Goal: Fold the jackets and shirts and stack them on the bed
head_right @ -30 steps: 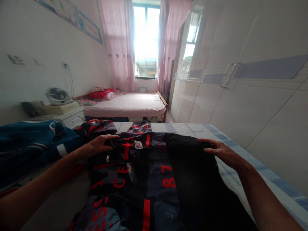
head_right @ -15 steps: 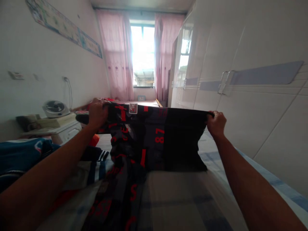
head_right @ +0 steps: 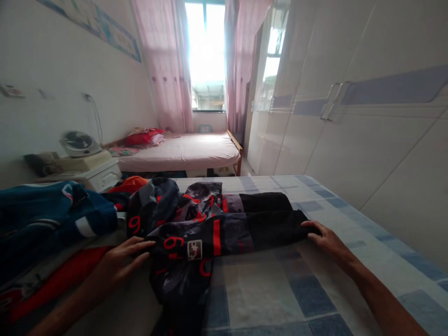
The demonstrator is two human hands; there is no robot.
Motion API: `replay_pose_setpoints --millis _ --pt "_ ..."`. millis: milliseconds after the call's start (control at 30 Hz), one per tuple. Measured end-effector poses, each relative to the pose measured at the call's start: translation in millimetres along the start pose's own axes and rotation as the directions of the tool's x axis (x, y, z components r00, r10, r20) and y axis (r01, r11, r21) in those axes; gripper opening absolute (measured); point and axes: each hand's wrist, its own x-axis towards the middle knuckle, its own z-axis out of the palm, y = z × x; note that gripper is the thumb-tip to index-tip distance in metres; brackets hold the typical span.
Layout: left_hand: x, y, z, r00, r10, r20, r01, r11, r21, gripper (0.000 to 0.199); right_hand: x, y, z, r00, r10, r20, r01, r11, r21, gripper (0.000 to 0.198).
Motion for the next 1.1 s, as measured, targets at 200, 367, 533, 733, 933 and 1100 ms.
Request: replay_pose_setpoints --millis 200,367,533,733,933,1100 --pt "10.7 31.4 -22.1 0.997 -0.052 -0.065 0.037 0.978 -0.207 0.028 5.5 -21.3 -20.0 0.976 0.141 -0.164 -0.082 0.943 0.323 0.031" --pt "-13.2 31.9 -10.3 0.986 -0.025 0.162 0.038 0.996 -0.079 0.030 -2.4 0.3 -22.0 0.968 0.212 -0.132 -0.196 0.972 0.128 0.016" --pt "-19.3 25.4 -5.7 0.938 -0.111 0.329 0.101 0.994 0.045 0.037 -8.9 12.1 -12.6 0.974 0.219 -0.057 -0.226 0.924 -0.310 0.015" --pt "41.4 58.2 -30.9 0.978 -0.071 0.196 0.002 0.945 0.328 0.037 27.9 -56.5 13.5 0.986 -0.120 -0.113 0.063 0.906 -0.418 0.029" --pt "147.4 49.5 1.4 0.972 0.110 0.209 -0.210 0.808 0.551 0.036 78.4 -164.3 105.0 0.935 -0.252 0.249 0.312 0.919 -0.242 0.048" --pt "184.7 13.6 38.4 0.945 -0.015 0.327 -0.191 0.786 0.588 0.020 97.3 -210.7 165.1 0.919 -0.228 0.321 0.309 0.923 -0.230 0.069"
